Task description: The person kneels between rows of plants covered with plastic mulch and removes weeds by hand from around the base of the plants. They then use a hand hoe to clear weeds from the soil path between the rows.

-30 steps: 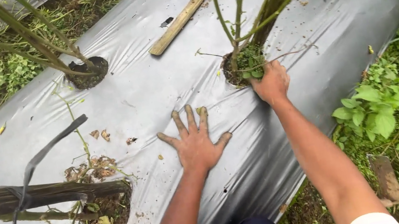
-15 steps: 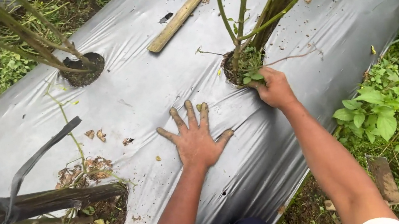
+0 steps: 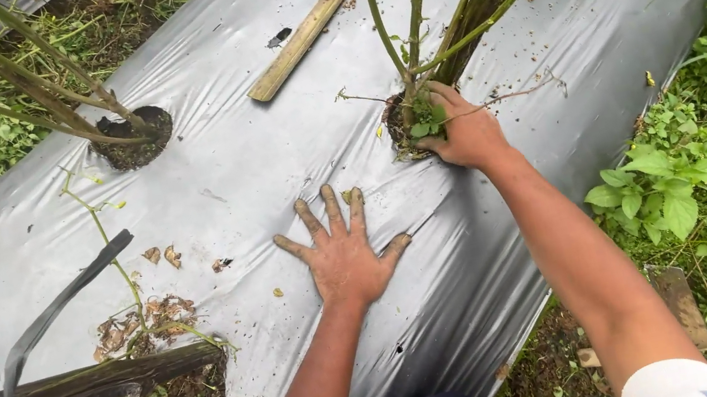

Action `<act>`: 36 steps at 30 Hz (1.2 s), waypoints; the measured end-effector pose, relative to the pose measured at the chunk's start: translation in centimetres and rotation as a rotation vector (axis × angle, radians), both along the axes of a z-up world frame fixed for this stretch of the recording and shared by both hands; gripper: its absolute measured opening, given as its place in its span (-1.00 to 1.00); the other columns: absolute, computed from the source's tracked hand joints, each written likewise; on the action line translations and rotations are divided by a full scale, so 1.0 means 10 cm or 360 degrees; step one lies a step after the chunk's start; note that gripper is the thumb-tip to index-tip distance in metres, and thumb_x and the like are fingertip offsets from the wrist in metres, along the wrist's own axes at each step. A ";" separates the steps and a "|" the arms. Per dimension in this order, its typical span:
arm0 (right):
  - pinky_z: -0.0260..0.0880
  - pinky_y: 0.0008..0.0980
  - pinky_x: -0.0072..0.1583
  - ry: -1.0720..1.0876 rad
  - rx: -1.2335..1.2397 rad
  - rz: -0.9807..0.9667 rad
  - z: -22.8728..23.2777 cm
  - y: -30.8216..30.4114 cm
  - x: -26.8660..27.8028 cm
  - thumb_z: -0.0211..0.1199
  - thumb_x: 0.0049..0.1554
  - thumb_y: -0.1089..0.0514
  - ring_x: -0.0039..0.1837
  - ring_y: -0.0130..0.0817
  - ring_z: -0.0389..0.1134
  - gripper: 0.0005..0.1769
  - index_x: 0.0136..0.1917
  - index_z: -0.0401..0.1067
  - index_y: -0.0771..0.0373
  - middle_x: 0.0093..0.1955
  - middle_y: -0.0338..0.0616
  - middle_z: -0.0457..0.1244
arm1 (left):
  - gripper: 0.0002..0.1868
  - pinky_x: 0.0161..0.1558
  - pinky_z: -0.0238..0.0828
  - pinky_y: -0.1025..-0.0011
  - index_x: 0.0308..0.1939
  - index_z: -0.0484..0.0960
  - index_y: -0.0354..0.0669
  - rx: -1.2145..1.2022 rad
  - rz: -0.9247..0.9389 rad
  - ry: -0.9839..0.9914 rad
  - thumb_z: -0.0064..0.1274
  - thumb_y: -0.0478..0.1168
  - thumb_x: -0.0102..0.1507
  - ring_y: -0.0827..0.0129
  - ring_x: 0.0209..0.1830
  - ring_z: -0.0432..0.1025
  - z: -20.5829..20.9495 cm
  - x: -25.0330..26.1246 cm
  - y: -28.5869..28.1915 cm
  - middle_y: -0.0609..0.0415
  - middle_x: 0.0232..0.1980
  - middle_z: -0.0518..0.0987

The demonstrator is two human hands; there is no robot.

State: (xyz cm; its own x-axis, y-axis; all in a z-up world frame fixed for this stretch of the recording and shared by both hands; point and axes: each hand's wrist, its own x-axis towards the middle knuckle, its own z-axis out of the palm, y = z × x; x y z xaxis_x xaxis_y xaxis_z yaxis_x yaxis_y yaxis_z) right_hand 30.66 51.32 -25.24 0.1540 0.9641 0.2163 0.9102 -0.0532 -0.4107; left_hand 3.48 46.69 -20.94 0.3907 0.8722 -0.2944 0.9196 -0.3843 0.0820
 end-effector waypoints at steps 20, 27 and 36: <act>0.49 0.01 0.10 -0.0461 -0.0149 0.0059 -0.88 0.37 0.49 0.13 0.21 -0.24 0.10 0.04 0.45 -0.61 0.04 0.47 0.07 -0.04 -0.21 0.26 | 0.06 0.27 -0.52 -0.72 0.65 -0.12 0.19 -0.0072 -0.0021 -0.0019 -0.53 0.62 0.21 -0.38 0.65 -0.52 0.05 -0.04 -0.01 -0.11 0.72 -0.31; 0.28 0.17 0.30 0.0466 0.0386 -0.0385 -0.76 -0.04 0.57 0.09 0.28 0.01 0.29 0.26 0.27 -0.65 0.22 0.47 0.19 0.11 0.13 0.28 | 0.07 0.25 -0.55 -0.73 0.65 -0.11 0.18 -0.0023 -0.0013 -0.0008 -0.54 0.64 0.21 -0.39 0.65 -0.50 0.03 -0.01 0.01 -0.10 0.72 -0.31; 0.36 0.27 0.20 0.0184 -0.0470 -0.0424 -0.08 -0.04 -0.04 0.27 0.06 -0.24 0.18 0.36 0.38 -0.32 0.21 0.49 0.35 0.00 0.31 0.38 | 0.06 0.26 -0.53 -0.73 0.65 -0.13 0.20 -0.0019 -0.0008 0.0014 -0.53 0.63 0.22 -0.38 0.65 -0.50 0.00 -0.01 0.00 -0.09 0.72 -0.31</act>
